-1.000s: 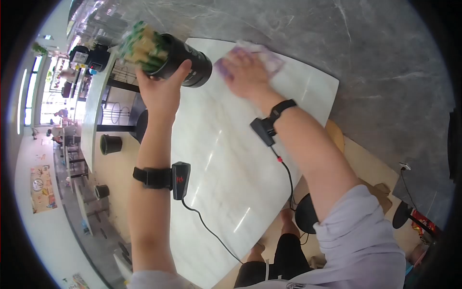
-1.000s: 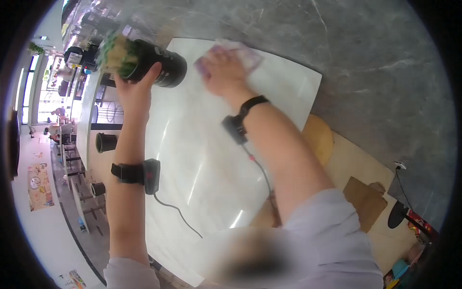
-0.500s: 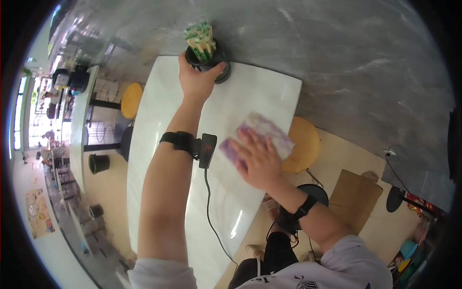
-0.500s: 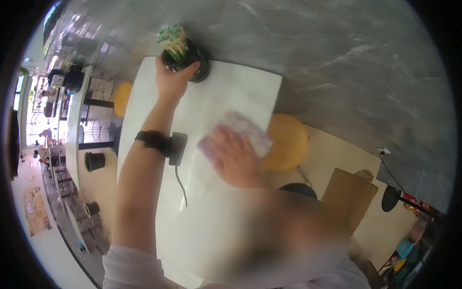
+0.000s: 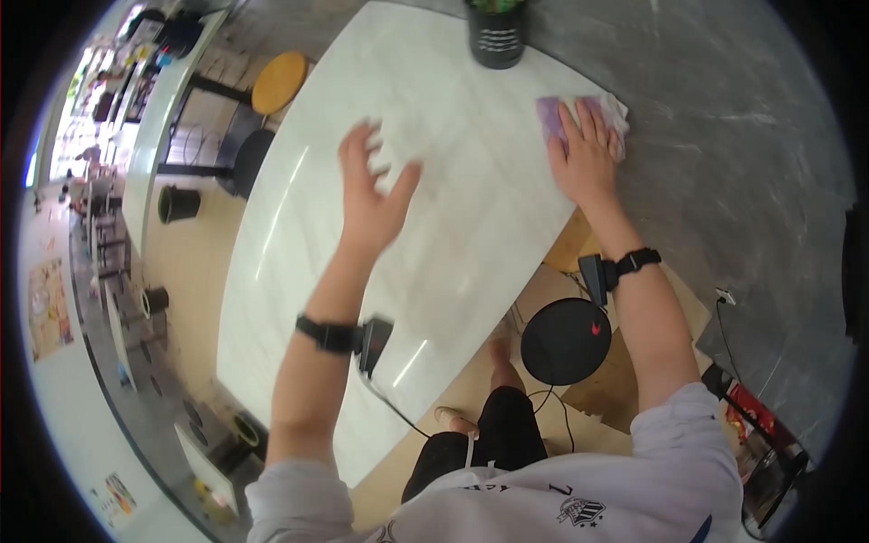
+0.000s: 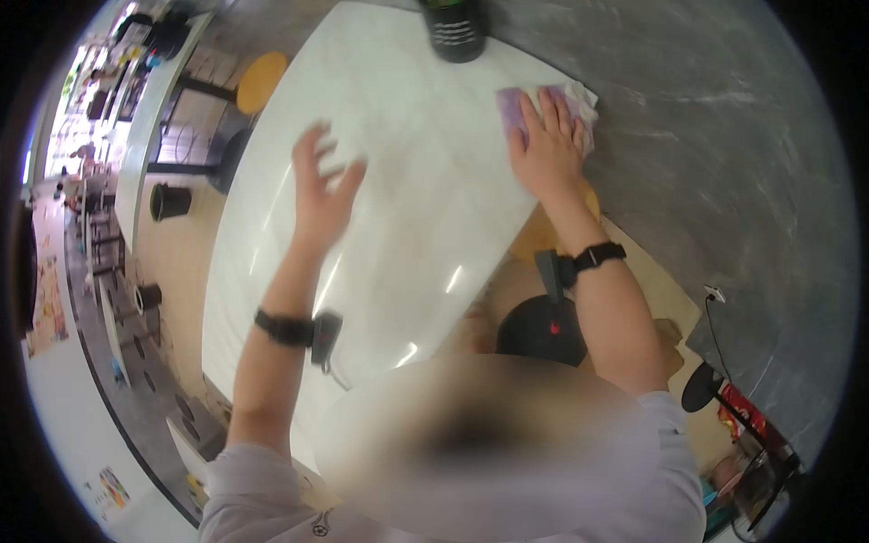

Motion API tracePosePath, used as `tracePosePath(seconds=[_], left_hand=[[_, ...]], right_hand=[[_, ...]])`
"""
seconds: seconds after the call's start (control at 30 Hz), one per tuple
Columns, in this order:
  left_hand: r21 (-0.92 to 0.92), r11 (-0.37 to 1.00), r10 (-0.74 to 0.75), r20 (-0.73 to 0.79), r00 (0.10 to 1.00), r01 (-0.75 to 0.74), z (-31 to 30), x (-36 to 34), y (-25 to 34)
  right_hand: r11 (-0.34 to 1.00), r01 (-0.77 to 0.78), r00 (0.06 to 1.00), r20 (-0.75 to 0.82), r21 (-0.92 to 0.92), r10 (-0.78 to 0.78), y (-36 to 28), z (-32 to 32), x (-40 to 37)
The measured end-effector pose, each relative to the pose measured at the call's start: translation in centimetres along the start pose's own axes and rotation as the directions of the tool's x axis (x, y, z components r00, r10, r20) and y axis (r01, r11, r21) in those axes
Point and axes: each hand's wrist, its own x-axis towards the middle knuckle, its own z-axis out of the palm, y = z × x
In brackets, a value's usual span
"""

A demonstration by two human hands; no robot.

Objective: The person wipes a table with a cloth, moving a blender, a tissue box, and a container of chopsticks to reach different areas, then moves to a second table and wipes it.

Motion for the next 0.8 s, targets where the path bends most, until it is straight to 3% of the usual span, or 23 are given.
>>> tracePosePath(seconds=[0.07,0.17,0.27,0.37,0.53,0.6,0.67,0.8], left_hand=[[0.231,0.969,-0.064,-0.096,0.993,0.085,-5.0,-9.0,-3.5],[0.234,0.904,-0.299,-0.254,0.920,0.359,-11.1,-21.9,-5.9],[0.248,0.749,-0.475,-0.445,0.759,0.614,-16.0,-36.0,-4.0],[0.138,0.702,-0.534,-0.548,0.644,0.699,-18.7,-46.5,-2.3],[0.183,0.493,-0.605,-0.630,0.487,0.850,-21.2,-69.6,-1.1],[0.021,0.437,-0.637,-0.698,0.326,0.899,-19.7,-80.7,-1.5],[-0.192,0.329,-0.694,-0.713,0.099,0.925,-18.6,-89.7,0.4],[-0.207,0.182,-0.627,-0.777,-0.048,0.961,-15.7,-106.8,3.2]], right_hand=[[0.999,0.041,0.999,0.019,-0.002,-0.041,-3.0,-0.1,-2.7],[0.988,0.153,0.986,0.070,0.005,-0.153,-8.0,-0.8,-5.9],[0.952,0.300,0.941,0.143,0.066,-0.306,-14.4,-1.2,-10.8],[0.914,0.397,0.899,0.162,0.088,-0.406,-21.4,-1.4,-16.8],[0.820,0.552,0.792,0.215,0.150,-0.572,-31.5,-3.7,-31.5],[0.782,0.595,0.758,0.197,0.186,-0.622,-33.8,-4.6,-37.6],[0.744,0.635,0.723,0.178,0.208,-0.667,-36.3,-5.8,-43.7],[0.717,0.651,0.685,0.214,0.251,-0.697,-42.6,-7.9,-53.8]])
